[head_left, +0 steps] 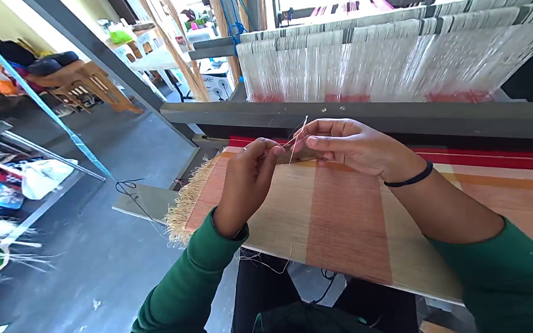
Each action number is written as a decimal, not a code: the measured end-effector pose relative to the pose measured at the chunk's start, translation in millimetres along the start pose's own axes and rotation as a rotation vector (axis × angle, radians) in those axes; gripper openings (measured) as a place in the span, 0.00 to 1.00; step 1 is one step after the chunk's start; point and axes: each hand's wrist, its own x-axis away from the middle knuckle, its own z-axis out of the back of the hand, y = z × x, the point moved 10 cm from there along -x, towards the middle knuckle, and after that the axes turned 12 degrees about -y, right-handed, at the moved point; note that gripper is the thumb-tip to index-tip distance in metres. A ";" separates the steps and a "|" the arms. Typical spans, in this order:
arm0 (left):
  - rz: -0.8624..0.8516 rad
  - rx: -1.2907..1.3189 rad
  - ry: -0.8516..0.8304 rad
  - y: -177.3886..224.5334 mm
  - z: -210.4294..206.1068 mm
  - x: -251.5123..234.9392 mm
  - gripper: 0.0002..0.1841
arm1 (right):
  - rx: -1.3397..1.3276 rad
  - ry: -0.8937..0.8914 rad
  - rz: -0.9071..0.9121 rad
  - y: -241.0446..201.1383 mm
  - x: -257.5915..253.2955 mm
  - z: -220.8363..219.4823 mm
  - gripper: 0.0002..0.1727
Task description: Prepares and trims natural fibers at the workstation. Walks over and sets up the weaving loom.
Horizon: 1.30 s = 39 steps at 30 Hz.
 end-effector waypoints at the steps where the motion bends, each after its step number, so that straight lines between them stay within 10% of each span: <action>1: -0.002 0.025 -0.007 -0.3 -2.5 -1.1 0.10 | 0.022 0.014 0.001 0.7 -0.5 -0.2 0.13; 17: 0.165 0.660 -0.022 -39.9 1.0 10.6 0.13 | -0.084 -0.085 -0.109 1.5 9.2 18.7 0.06; 29: 0.132 0.312 -0.017 -40.8 37.3 20.2 0.11 | 0.549 0.041 -0.098 -44.3 39.4 53.3 0.10; 39: 0.360 -0.447 0.164 -104.8 161.2 50.7 0.19 | 0.990 0.552 -0.235 -95.6 185.3 163.5 0.11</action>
